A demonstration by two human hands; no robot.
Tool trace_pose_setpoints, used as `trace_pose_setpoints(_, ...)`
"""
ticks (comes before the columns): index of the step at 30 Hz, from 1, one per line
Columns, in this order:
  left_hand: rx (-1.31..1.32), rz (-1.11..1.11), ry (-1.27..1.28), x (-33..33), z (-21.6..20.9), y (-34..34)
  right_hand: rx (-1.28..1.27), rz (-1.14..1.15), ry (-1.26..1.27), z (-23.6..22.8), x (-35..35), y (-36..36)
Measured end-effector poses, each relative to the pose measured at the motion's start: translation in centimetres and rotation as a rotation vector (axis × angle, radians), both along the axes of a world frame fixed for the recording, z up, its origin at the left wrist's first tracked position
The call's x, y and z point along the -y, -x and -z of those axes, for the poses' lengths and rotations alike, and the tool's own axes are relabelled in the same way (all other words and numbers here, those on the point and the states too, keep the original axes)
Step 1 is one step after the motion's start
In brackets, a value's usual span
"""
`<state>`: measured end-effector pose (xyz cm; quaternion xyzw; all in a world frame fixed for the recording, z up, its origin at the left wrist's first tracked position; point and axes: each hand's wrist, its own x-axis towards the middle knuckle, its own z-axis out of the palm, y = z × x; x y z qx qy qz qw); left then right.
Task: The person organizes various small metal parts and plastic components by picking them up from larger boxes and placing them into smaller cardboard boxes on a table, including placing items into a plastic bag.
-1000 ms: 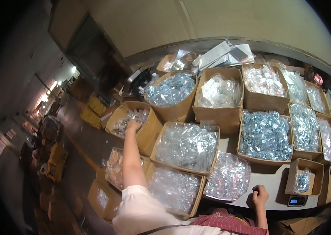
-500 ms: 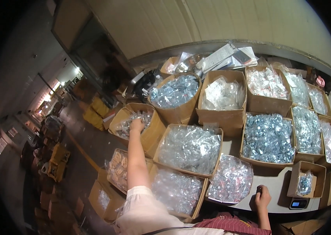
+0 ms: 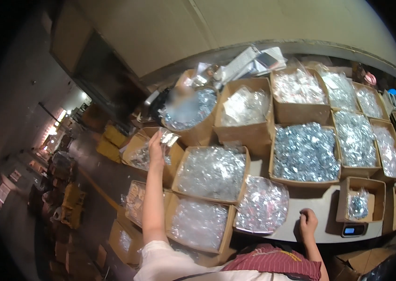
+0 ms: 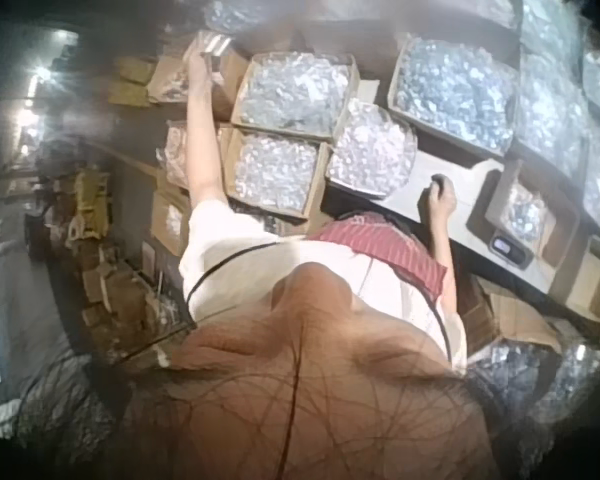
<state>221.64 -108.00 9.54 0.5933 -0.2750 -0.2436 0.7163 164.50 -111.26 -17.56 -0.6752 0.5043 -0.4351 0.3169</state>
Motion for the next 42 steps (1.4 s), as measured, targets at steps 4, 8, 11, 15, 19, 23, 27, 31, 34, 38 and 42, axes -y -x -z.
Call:
trace_pose_setpoints(4,-0.056,0.526,0.120,3.1,0.7,11.5,-0.007,-0.021,-0.040,-0.2,0.3,-0.5)
trace_pose_setpoints(8,-0.113,0.708,-0.002,6.1,1.6,24.4,-0.008,-0.048,-0.001,1.1,0.6,-1.0)
trace_pose_setpoints(11,-0.176,0.868,-0.104,8.9,3.6,32.7,0.037,-0.143,-0.003,1.5,0.7,0.1)
trace_pose_setpoints(15,-0.302,1.072,-0.090,10.8,5.2,42.2,0.147,-0.394,-0.071,1.0,1.3,2.6)
trace_pose_setpoints(19,-0.425,1.121,-0.110,11.9,5.7,49.7,0.267,-0.451,-0.118,0.5,1.6,5.0)
trace_pose_setpoints(23,-0.446,1.159,-0.095,12.9,5.9,55.0,0.302,-0.588,-0.216,0.4,1.9,6.6)
trace_pose_setpoints(27,-0.475,1.109,-0.048,14.2,5.5,58.9,0.276,-0.634,-0.255,1.1,2.3,6.5)
trace_pose_setpoints(31,-0.487,1.069,-0.003,16.1,7.0,62.7,0.234,-0.697,-0.482,0.2,3.1,6.7)
trace_pose_setpoints(34,0.260,1.043,-0.228,17.8,12.1,61.9,0.334,-0.697,-0.834,-3.8,2.7,6.5)
trace_pose_setpoints(38,0.759,0.806,-0.007,15.9,14.9,57.6,0.295,-0.634,-0.135,4.4,4.0,4.8)
trace_pose_setpoints(42,0.972,0.556,0.075,10.1,12.9,47.0,0.460,-0.695,-0.701,0.6,3.5,5.8)
